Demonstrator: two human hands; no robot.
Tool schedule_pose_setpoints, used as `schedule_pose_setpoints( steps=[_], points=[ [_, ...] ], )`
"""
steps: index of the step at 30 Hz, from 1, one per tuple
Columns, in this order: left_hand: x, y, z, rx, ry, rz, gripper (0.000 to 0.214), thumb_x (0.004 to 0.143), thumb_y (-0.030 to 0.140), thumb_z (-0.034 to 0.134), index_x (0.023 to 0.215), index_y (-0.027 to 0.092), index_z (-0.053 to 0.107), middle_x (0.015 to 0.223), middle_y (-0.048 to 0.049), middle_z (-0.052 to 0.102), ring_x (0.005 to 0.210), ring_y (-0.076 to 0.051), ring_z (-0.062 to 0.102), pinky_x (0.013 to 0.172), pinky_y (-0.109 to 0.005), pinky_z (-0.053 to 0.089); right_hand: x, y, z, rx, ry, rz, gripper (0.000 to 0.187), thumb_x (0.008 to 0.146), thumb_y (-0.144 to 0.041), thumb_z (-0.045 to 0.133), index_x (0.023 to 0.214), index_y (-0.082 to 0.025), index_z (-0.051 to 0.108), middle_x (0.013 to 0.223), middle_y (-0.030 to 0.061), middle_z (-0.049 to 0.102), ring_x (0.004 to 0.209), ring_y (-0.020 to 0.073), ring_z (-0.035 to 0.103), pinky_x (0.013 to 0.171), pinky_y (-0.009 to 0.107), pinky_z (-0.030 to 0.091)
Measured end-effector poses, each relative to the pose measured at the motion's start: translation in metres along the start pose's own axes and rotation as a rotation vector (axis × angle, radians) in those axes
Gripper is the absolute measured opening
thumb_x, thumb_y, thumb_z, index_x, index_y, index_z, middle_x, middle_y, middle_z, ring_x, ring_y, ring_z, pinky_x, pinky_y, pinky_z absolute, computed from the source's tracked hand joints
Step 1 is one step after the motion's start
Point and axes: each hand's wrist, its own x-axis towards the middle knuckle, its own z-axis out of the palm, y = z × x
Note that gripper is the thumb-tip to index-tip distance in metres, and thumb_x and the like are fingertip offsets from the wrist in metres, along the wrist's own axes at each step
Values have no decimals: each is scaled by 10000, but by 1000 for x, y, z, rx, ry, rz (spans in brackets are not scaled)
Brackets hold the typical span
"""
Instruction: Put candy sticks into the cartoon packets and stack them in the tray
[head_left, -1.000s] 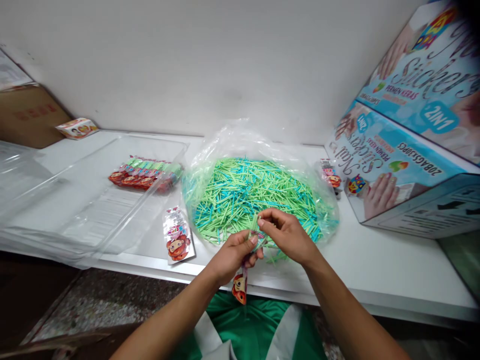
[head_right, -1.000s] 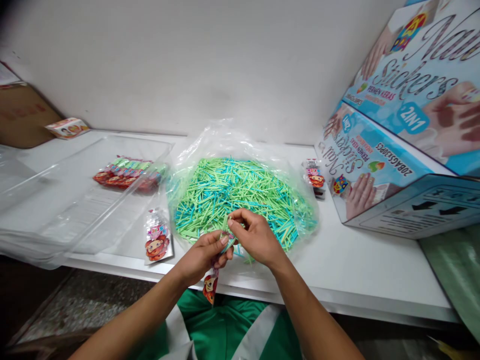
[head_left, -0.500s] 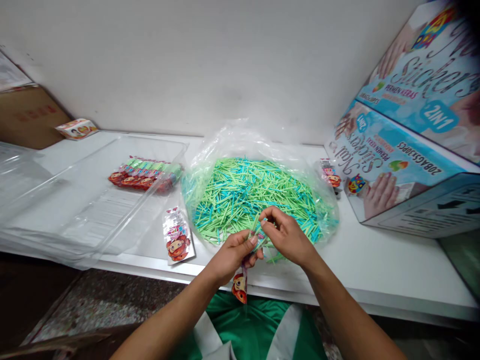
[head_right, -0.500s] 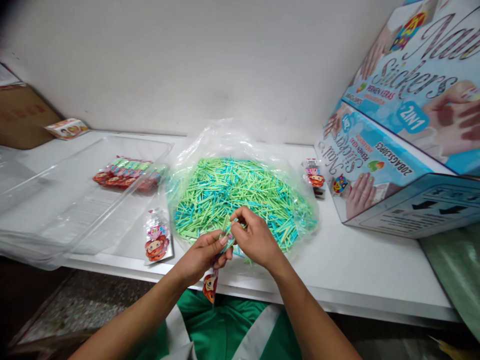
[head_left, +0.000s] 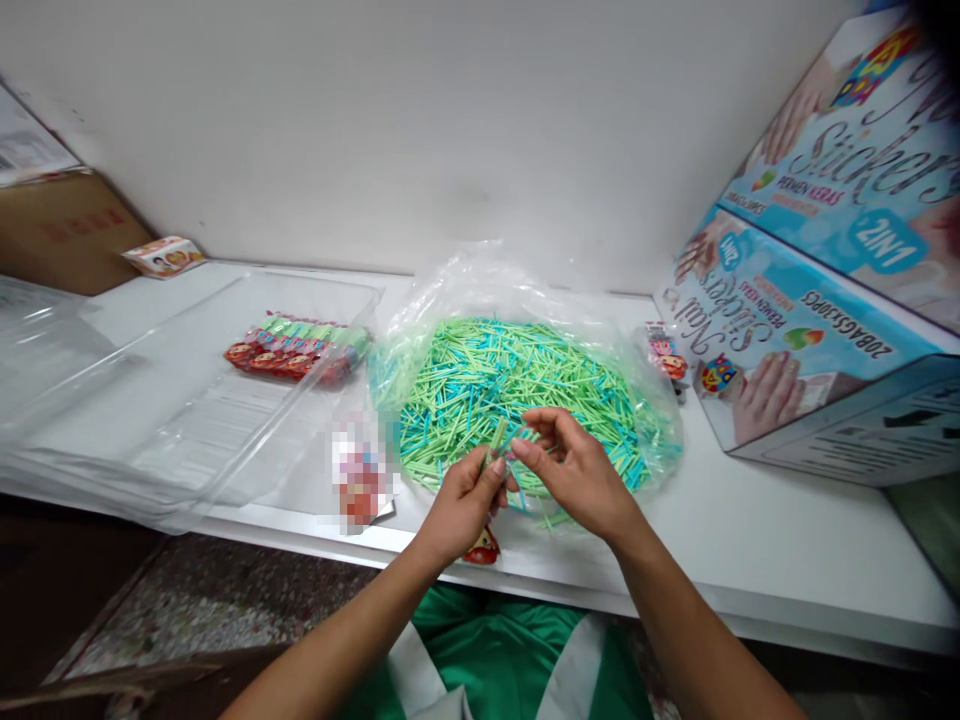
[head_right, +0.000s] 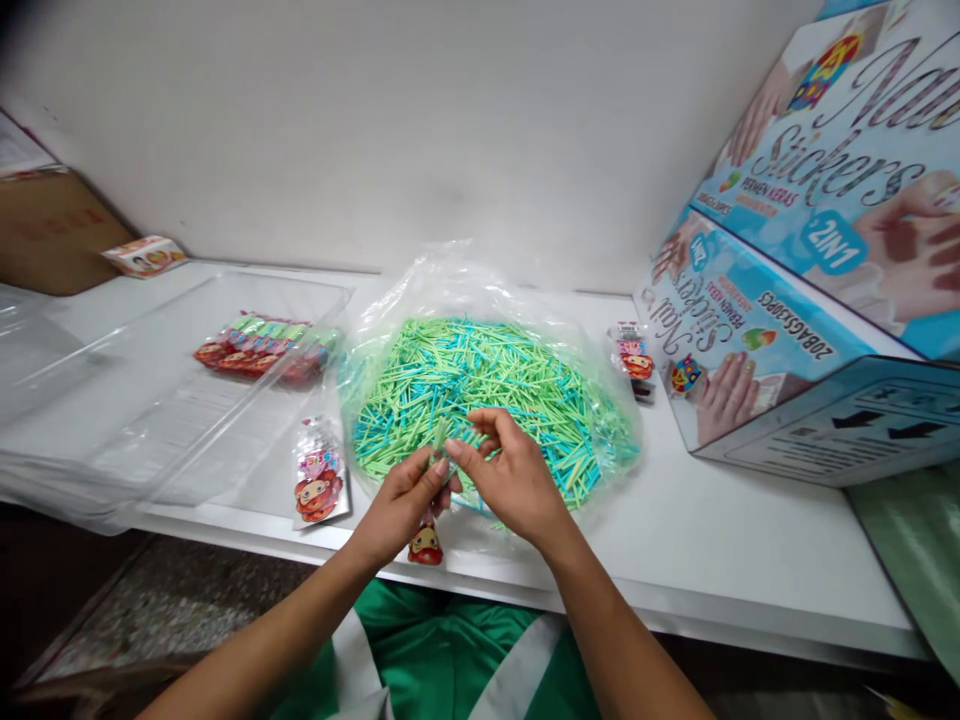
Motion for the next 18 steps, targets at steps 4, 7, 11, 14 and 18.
schedule_pose_setpoints(
  steps=[4,7,11,14,18],
  points=[
    [2,2,-3,-53,99,59,295,860,451,502,883,164,564,736,-9,577,582,-81,491,550,-203,379,-2,-2,1,51,-73,7,190,840,-377,562,883,-196,600,777,19,641,684,145,578,638,263,450],
    [1,4,-4,-118,101,83,292,847,442,531,942,170,582,822,-29,618,690,-112,565,627,-220,431,-2,-6,3,33,-34,-22,170,858,-342,539,845,-200,631,771,17,650,678,147,584,616,260,442],
    [-1,11,-10,-173,52,134,349,802,384,618,1088,187,572,1007,-62,639,924,-176,602,765,-262,470,-1,-17,2,-79,23,-191,149,865,-290,542,800,-213,652,797,20,650,750,158,587,688,275,438],
    [-3,16,-17,-181,36,115,475,752,318,688,1188,211,532,1088,-71,621,976,-192,594,814,-294,476,0,-23,-2,-110,29,-266,121,864,-269,556,812,-223,655,791,19,637,747,157,574,697,282,433],
    [-3,21,-24,-191,34,114,514,686,270,749,1159,200,561,1075,-76,622,942,-203,602,828,-332,485,4,-27,-7,-70,57,-328,88,854,-245,574,816,-230,652,803,22,625,768,163,569,708,293,440]
  ],
)
